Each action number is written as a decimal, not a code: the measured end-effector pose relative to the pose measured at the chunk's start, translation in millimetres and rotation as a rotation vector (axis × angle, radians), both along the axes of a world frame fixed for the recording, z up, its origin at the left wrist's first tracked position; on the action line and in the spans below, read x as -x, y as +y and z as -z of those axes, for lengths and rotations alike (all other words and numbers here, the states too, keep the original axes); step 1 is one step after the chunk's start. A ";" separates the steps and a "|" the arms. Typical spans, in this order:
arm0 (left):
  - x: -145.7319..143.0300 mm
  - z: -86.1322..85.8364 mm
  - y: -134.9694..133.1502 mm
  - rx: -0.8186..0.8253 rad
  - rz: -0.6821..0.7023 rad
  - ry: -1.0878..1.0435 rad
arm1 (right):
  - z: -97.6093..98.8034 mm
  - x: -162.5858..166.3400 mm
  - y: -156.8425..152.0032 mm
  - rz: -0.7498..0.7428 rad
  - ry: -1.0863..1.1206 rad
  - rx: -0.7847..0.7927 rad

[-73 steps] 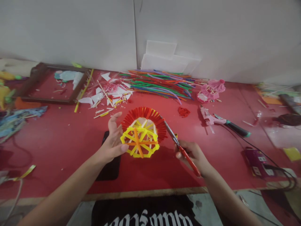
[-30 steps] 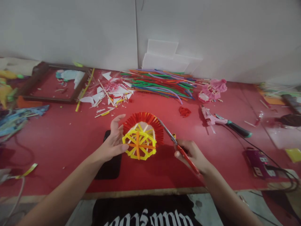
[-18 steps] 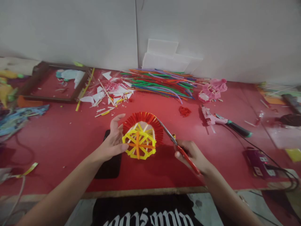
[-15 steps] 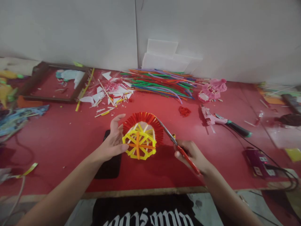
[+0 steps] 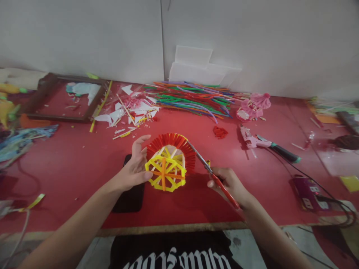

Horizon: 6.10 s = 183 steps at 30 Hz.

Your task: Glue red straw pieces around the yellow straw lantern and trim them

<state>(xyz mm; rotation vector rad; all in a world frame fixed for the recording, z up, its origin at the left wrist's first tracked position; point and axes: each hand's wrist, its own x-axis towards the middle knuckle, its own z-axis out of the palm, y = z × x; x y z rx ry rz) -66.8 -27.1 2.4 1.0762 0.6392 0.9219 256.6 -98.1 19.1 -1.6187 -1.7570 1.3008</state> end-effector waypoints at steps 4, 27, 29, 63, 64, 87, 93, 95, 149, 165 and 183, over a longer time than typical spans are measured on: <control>0.8 -3.1 1.0 0.024 0.013 -0.007 | -1.5 0.8 0.9 0.008 -0.011 -0.006; 9.6 -9.4 5.5 0.011 0.063 0.044 | -1.1 -0.5 0.1 -0.042 0.005 -0.036; 10.1 -12.6 6.1 0.020 0.078 0.074 | -3.6 -0.4 -0.3 -0.058 0.009 -0.024; 2.5 -23.6 7.5 0.116 0.130 -0.048 | 8.6 24.5 19.3 0.499 0.162 0.052; -0.1 -25.7 7.3 0.148 0.142 -0.062 | 8.0 28.6 21.8 0.513 0.185 0.066; -23.8 -26.6 7.0 0.483 -0.047 -0.002 | 11.7 55.8 38.9 0.542 0.476 0.100; -33.9 -28.8 -1.8 0.342 -0.069 -0.046 | 16.8 63.0 35.5 0.607 0.499 0.055; -35.9 -31.6 -4.2 0.387 -0.080 -0.038 | 14.8 65.5 34.3 0.616 0.497 0.041; -23.8 -34.4 -13.0 0.177 -0.124 -0.065 | -1.0 -0.2 -11.5 0.099 0.195 -0.028; -18.9 -40.2 -8.4 0.151 -0.098 0.019 | 2.8 5.0 -14.2 0.169 0.115 -0.066; -2.9 -35.6 -5.8 0.164 -0.105 0.067 | -1.0 4.1 -10.7 0.083 0.047 -0.063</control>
